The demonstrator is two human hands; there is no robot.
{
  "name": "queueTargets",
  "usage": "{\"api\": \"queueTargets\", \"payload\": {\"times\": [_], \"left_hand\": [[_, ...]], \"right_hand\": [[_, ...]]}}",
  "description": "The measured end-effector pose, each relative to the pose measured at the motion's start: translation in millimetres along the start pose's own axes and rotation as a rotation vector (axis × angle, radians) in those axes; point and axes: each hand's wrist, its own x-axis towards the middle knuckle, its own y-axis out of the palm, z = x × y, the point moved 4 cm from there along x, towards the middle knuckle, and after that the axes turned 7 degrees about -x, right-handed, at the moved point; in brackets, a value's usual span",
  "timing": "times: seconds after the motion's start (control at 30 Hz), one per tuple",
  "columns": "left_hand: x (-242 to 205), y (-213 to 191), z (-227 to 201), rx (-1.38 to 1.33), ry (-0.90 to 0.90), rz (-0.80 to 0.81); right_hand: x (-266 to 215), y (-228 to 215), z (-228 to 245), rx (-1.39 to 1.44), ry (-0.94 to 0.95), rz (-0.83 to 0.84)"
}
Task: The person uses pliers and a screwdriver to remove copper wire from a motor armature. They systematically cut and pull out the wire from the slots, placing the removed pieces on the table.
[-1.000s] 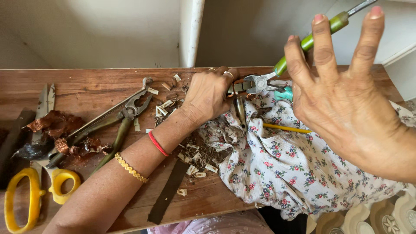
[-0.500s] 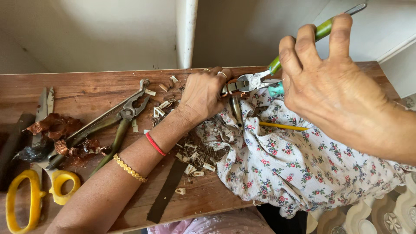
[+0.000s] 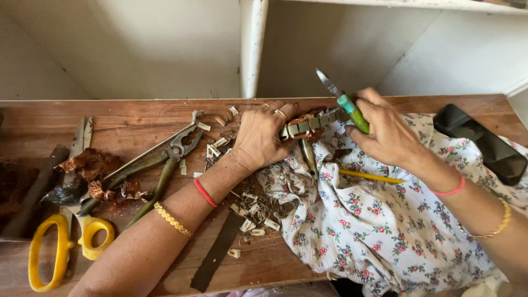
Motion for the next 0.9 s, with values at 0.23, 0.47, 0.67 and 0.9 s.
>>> {"api": "queueTargets", "payload": {"times": [0.23, 0.47, 0.67, 0.9], "left_hand": [[-6, 5, 3, -0.02, -0.043, 0.011], [0, -1, 3, -0.12, -0.026, 0.002], [1, -3, 0, -0.133, -0.017, -0.025], [4, -3, 2, -0.14, -0.061, -0.025]], "right_hand": [[-13, 35, -27, 0.13, 0.12, -0.047], [-15, 41, -31, 0.106, 0.097, -0.075], [-16, 38, -26, 0.114, 0.119, -0.09], [-15, 35, -23, 0.107, 0.093, -0.109]]}}
